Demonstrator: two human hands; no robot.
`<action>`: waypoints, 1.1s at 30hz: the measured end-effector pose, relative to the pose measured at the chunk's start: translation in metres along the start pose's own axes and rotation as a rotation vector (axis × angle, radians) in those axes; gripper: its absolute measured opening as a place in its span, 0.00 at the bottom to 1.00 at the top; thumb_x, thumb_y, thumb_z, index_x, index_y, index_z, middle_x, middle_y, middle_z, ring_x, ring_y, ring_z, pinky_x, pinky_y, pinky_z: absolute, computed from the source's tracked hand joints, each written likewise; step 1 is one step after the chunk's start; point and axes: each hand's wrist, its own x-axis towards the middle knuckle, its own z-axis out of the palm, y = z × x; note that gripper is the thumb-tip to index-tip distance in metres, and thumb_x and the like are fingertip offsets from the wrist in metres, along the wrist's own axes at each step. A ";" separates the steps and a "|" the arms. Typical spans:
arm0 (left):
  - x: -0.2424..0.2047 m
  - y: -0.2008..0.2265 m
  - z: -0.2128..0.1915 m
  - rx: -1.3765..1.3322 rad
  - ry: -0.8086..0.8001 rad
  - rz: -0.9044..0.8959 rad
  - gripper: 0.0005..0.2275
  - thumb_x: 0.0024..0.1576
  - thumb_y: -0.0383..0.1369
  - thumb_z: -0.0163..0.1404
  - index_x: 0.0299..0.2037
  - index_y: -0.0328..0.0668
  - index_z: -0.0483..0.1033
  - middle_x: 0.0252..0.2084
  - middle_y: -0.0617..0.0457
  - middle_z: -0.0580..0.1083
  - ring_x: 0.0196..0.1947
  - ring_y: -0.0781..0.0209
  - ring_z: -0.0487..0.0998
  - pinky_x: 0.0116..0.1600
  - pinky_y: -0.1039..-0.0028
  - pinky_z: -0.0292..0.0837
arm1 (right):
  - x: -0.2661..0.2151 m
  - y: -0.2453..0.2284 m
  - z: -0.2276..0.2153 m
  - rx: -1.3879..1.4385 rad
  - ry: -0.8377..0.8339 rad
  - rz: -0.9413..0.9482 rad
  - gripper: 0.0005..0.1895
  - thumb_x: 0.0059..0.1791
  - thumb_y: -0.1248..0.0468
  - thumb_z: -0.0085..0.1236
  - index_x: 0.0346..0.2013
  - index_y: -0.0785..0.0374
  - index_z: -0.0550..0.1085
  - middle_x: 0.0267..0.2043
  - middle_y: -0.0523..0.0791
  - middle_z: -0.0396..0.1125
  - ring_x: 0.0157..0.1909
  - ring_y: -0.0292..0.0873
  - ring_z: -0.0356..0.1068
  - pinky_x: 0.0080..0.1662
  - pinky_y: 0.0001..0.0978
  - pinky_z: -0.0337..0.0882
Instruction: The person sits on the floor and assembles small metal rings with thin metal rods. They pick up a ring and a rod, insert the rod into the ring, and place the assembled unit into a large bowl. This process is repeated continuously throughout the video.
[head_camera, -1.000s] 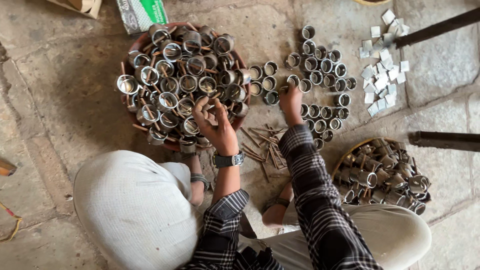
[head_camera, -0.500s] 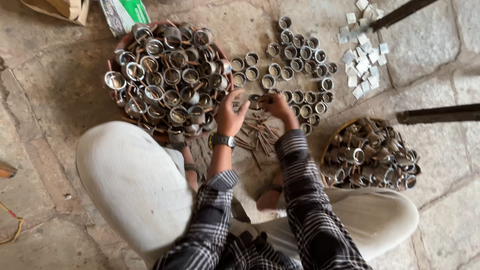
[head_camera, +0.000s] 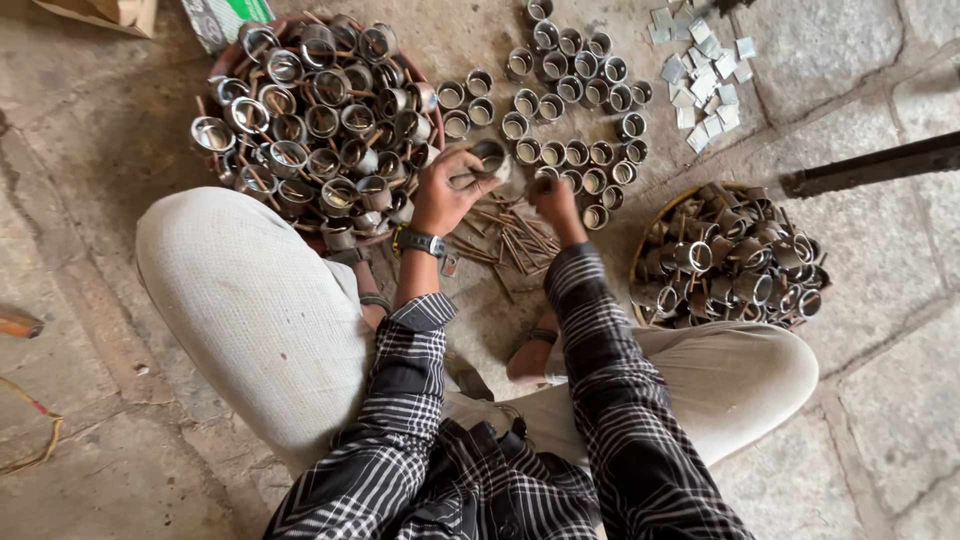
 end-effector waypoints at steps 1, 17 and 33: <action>-0.001 0.007 -0.004 0.084 0.030 -0.008 0.12 0.54 0.35 0.65 0.36 0.39 0.75 0.45 0.54 0.75 0.43 0.64 0.79 0.47 0.78 0.80 | -0.005 0.012 0.013 -0.142 0.054 -0.047 0.10 0.47 0.66 0.65 0.44 0.58 0.79 0.43 0.49 0.76 0.46 0.47 0.76 0.49 0.39 0.76; -0.016 0.033 -0.003 -0.407 -0.026 -0.207 0.10 0.60 0.36 0.60 0.47 0.44 0.81 0.45 0.53 0.79 0.43 0.64 0.79 0.47 0.73 0.80 | -0.014 0.032 0.039 -0.829 0.075 -0.523 0.07 0.46 0.67 0.53 0.37 0.61 0.76 0.44 0.52 0.68 0.47 0.55 0.70 0.42 0.49 0.74; 0.001 0.013 0.013 0.110 0.231 0.239 0.12 0.51 0.30 0.67 0.42 0.40 0.78 0.53 0.46 0.77 0.54 0.51 0.78 0.59 0.62 0.73 | -0.080 -0.215 -0.134 -0.101 -0.359 -0.305 0.16 0.48 0.64 0.66 0.51 0.61 0.79 0.36 0.43 0.77 0.31 0.31 0.72 0.35 0.26 0.74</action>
